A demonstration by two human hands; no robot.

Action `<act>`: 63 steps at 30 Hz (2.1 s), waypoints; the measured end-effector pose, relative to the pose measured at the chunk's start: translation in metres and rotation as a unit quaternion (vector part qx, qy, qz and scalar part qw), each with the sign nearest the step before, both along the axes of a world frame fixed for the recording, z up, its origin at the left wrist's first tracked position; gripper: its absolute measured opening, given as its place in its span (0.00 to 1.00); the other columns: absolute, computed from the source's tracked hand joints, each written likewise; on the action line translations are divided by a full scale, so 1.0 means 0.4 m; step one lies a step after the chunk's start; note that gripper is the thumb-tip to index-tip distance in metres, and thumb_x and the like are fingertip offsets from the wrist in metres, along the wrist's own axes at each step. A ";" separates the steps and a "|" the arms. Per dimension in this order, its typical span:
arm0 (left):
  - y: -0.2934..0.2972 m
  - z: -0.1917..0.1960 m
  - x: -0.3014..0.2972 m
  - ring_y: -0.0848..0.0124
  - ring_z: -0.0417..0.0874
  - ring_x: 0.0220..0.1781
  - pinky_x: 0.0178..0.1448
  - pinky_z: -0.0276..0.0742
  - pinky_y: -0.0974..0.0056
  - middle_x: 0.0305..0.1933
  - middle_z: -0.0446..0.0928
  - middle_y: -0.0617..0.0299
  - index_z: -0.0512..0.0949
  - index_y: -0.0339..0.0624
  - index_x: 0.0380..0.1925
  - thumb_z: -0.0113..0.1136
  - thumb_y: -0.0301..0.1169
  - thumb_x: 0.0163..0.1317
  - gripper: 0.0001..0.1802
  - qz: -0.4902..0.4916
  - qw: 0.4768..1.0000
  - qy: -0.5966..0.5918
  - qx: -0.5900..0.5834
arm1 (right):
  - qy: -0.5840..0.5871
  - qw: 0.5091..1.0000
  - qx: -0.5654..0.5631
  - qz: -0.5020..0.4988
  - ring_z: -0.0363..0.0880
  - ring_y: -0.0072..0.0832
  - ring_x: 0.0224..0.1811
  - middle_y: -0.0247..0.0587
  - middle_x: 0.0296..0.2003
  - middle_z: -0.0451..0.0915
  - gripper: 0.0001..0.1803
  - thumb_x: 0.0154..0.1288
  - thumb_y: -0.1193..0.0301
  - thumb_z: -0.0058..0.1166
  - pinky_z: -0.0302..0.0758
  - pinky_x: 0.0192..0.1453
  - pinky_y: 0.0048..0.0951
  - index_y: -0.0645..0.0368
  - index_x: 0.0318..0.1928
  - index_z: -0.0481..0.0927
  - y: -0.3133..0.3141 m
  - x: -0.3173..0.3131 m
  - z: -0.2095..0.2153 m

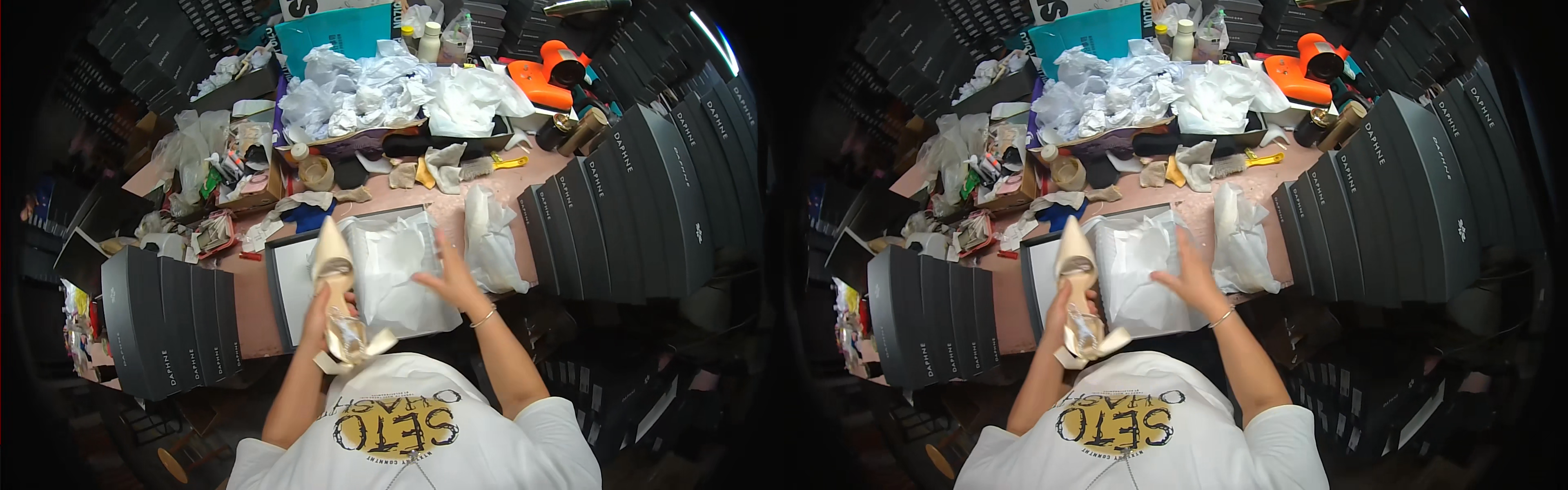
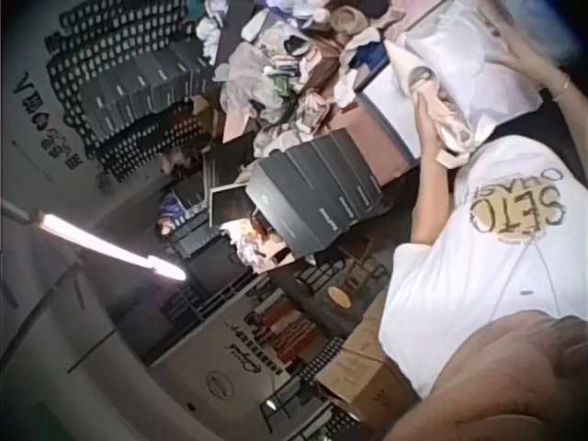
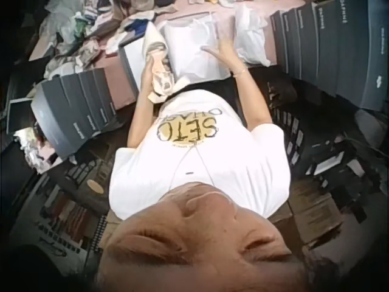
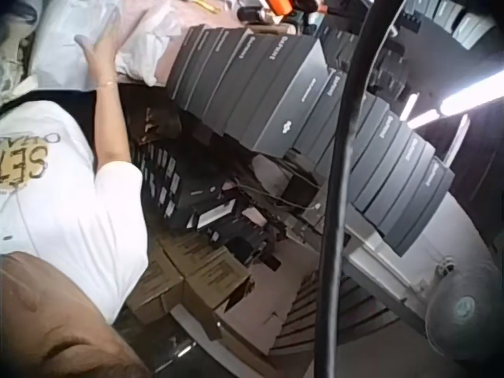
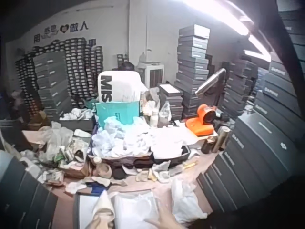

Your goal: Packing high-heeled shoes into boxes with protective tissue paper.

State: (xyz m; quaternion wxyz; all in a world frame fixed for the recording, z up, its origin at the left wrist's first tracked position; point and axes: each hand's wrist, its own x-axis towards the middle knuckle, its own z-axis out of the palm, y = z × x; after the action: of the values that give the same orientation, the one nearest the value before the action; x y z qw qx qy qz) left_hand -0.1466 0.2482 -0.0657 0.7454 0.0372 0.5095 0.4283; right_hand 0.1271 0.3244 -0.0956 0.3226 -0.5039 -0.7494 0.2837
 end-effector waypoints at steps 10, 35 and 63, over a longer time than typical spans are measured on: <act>0.054 -0.059 -0.023 0.54 0.62 0.67 0.68 0.58 0.58 0.65 0.60 0.43 0.55 0.32 0.65 0.64 0.34 0.56 0.41 -0.087 0.768 0.546 0.322 | -0.221 0.948 -0.162 -0.163 0.80 0.50 0.33 0.56 0.30 0.80 0.21 0.52 0.60 0.60 0.75 0.40 0.45 0.67 0.37 0.80 0.031 0.322 -0.186; -0.080 -0.072 -0.083 0.68 0.78 0.52 0.57 0.74 0.62 0.55 0.74 0.56 0.66 0.40 0.60 0.43 0.50 0.69 0.29 0.125 0.989 -0.019 0.081 | -0.059 0.977 0.090 0.183 0.67 0.48 0.60 0.53 0.57 0.69 0.28 0.56 0.68 0.60 0.65 0.62 0.41 0.58 0.57 0.71 -0.075 -0.190 0.291; 0.223 0.004 0.065 0.59 0.72 0.61 0.62 0.69 0.54 0.59 0.69 0.47 0.69 0.39 0.58 0.56 0.43 0.62 0.28 -0.579 0.690 0.284 0.328 | -0.006 0.981 -0.188 0.047 0.81 0.43 0.38 0.54 0.35 0.80 0.21 0.51 0.64 0.59 0.75 0.45 0.35 0.64 0.43 0.75 0.075 0.183 0.270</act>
State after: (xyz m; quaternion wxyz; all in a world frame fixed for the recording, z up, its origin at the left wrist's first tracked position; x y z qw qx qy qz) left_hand -0.1207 0.3375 -0.0640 0.6054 0.6870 0.4014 0.0202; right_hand 0.2003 0.3546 0.0123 0.2043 -0.5211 -0.7074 0.4316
